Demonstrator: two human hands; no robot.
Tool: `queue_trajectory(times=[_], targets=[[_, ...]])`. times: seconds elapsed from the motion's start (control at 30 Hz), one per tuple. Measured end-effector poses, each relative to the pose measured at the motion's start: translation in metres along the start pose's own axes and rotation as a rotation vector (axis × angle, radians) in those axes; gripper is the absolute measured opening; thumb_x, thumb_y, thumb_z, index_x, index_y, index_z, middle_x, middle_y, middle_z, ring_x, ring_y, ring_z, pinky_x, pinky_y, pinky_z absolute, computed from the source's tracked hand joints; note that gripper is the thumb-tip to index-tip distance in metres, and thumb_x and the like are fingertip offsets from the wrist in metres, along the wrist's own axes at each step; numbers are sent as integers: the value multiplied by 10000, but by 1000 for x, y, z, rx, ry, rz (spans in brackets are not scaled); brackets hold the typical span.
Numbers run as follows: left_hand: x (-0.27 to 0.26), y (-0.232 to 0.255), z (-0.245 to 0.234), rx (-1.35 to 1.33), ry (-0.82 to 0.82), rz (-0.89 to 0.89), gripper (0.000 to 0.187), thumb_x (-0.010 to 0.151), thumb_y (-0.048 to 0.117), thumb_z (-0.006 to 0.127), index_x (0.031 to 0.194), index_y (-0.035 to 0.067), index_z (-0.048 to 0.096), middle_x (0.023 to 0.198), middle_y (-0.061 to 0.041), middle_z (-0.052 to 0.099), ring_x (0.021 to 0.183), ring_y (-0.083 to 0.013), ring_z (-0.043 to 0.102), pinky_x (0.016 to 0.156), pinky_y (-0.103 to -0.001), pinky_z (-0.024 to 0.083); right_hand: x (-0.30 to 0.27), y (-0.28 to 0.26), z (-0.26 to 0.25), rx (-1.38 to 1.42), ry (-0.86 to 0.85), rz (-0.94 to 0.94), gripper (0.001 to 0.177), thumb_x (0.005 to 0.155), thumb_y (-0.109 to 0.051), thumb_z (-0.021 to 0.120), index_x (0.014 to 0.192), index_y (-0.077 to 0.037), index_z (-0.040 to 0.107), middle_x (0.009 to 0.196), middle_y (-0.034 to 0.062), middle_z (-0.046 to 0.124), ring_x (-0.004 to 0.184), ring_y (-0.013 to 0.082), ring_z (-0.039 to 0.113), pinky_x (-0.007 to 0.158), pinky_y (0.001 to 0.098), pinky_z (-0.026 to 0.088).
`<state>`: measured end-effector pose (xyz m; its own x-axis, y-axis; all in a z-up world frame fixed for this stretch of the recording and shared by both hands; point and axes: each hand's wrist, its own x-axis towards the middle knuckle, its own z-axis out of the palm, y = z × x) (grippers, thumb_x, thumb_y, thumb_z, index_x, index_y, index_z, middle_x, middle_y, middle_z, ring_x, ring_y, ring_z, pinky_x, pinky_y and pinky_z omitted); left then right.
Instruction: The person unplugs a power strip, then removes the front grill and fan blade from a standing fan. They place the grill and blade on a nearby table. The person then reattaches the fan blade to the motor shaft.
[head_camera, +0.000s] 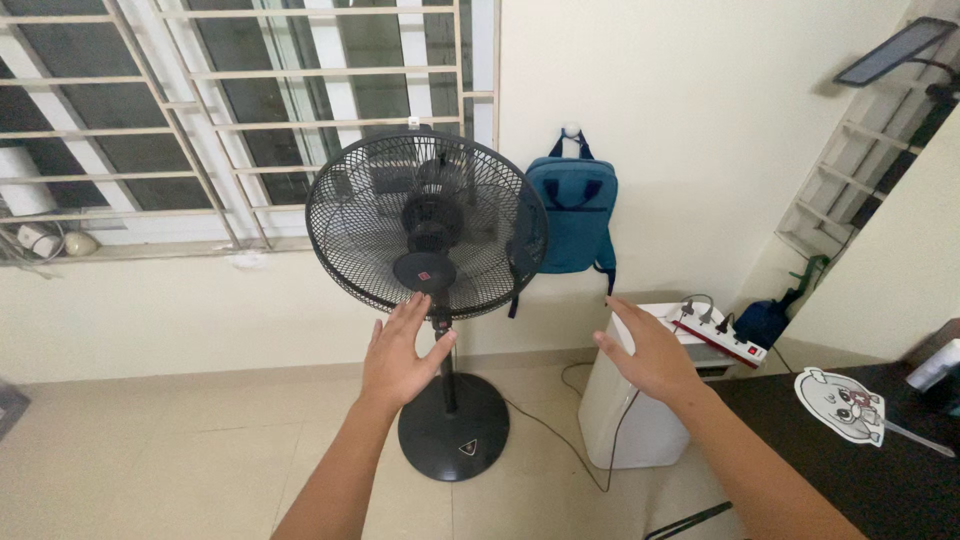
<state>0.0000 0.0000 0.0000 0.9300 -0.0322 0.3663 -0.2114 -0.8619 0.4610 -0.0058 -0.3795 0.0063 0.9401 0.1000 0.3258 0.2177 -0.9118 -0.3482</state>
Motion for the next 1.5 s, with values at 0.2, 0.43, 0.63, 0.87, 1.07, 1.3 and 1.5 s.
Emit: queue_trajectory(times=[0.2,0.43,0.63,0.87,1.07,1.3,1.5], targets=[[-8,9,-11,-53,59,62,833,877,618,601,1524,120,438,1609,-81,397,1513,-272,300,1224,-509,179,-10,-14,-11,116,92,-83,710,927,-506,601,1483,-83,474,1507,191,510,1402,342,468,1139,427,374],[-7,13,-13,-46,31,34,833,876,636,588,1524,134,438,1617,-71,380,1523,-257,284,1229,-510,168,-9,-19,-15,115,63,-68,713,927,-490,606,1494,-83,459,1505,201,497,1402,354,452,1136,434,357],[-7,11,-11,-49,37,46,839,876,637,589,1528,134,435,1620,-66,380,1521,-263,281,1232,-507,167,-11,-19,-15,132,88,-78,702,923,-482,615,1480,-77,480,1490,202,520,1391,355,472,1133,429,373],[-7,10,-11,-46,33,44,827,876,631,584,1526,140,438,1619,-61,381,1522,-258,279,1231,-508,167,-11,-19,-15,118,92,-85,698,925,-488,611,1473,-73,487,1492,195,527,1393,352,476,1136,430,375],[-7,8,-12,-53,36,53,824,880,631,590,1522,135,442,1616,-64,384,1521,-258,282,1229,-512,168,-10,-21,-15,95,65,-64,717,942,-516,579,1495,-75,462,1503,198,501,1404,358,450,1136,442,358],[-4,6,-11,-51,29,56,825,875,630,585,1526,143,444,1620,-52,382,1524,-251,279,1234,-507,167,-11,-23,-15,107,82,-63,712,932,-509,588,1486,-77,474,1502,186,515,1403,349,466,1140,434,368],[-3,4,-9,-38,21,70,837,886,635,575,1537,134,416,1627,-55,363,1526,-249,260,1233,-504,155,-12,-24,-15,103,99,-71,707,931,-496,601,1481,-69,479,1494,197,520,1396,358,470,1134,438,369]])
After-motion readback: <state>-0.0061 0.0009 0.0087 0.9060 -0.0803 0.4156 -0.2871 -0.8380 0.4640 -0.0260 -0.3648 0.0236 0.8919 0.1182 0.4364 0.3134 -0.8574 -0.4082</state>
